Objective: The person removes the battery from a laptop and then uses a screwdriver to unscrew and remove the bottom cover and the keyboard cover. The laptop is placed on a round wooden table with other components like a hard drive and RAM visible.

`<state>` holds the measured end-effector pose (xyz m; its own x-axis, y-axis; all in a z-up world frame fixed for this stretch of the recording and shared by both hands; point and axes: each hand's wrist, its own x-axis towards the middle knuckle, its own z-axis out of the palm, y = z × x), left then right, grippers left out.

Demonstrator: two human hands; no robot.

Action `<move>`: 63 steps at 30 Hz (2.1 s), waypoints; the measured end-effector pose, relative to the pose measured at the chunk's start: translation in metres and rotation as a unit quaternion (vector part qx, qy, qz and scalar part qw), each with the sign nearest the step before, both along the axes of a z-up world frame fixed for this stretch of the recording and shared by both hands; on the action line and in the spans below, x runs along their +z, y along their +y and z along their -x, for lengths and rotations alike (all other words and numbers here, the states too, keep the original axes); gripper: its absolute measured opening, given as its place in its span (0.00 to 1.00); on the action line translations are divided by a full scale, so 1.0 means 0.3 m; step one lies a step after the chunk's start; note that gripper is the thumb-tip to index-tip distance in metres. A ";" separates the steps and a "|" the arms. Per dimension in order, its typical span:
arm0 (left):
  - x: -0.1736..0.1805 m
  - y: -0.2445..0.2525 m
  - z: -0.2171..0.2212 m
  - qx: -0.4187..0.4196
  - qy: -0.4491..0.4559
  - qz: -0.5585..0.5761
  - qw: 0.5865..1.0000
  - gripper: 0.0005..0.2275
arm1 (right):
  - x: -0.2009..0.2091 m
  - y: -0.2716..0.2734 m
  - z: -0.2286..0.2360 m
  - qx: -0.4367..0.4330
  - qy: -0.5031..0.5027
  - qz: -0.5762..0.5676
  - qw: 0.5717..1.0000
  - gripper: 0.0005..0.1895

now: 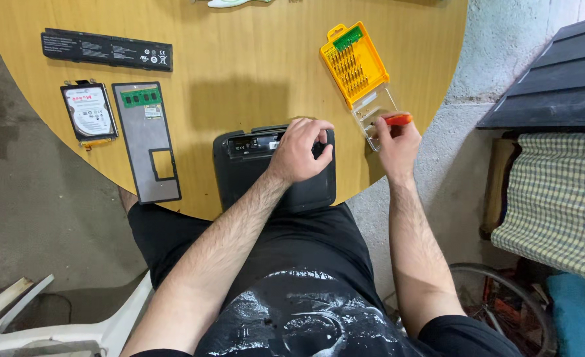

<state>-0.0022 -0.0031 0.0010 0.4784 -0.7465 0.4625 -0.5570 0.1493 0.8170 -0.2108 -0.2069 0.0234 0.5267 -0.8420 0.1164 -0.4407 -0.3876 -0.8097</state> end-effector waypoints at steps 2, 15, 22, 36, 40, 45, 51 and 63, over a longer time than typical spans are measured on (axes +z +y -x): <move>0.005 0.002 0.000 -0.001 0.001 -0.002 1.000 0.19 | 0.017 -0.004 -0.015 -0.001 -0.036 -0.025 0.999 0.06; 0.035 0.012 -0.008 -0.010 -0.002 -0.007 1.000 0.15 | 0.087 -0.056 -0.117 0.036 -0.112 -0.210 0.971 0.07; 0.026 0.014 -0.009 0.022 0.071 -0.002 0.997 0.16 | 0.081 -0.047 -0.051 0.039 -0.087 -0.109 0.989 0.06; 0.038 0.622 -0.149 0.209 0.070 0.007 0.975 0.20 | -0.004 0.349 -0.069 0.106 -0.167 -0.207 0.958 0.05; 0.023 0.669 -0.168 0.192 0.037 -0.038 0.980 0.29 | 0.040 0.457 -0.233 0.156 -0.144 -0.192 0.958 0.05; -0.013 0.666 -0.166 0.223 -0.025 -0.109 0.968 0.37 | 0.066 0.524 -0.379 0.258 -0.113 -0.070 0.957 0.27; 0.003 0.658 -0.162 0.216 -0.024 -0.105 0.971 0.38 | 0.039 0.574 -0.449 0.247 -0.076 -0.037 0.965 0.21; 0.004 0.652 -0.174 0.210 -0.020 -0.093 0.973 0.36 | 0.035 0.605 -0.458 0.239 -0.071 -0.018 0.968 0.20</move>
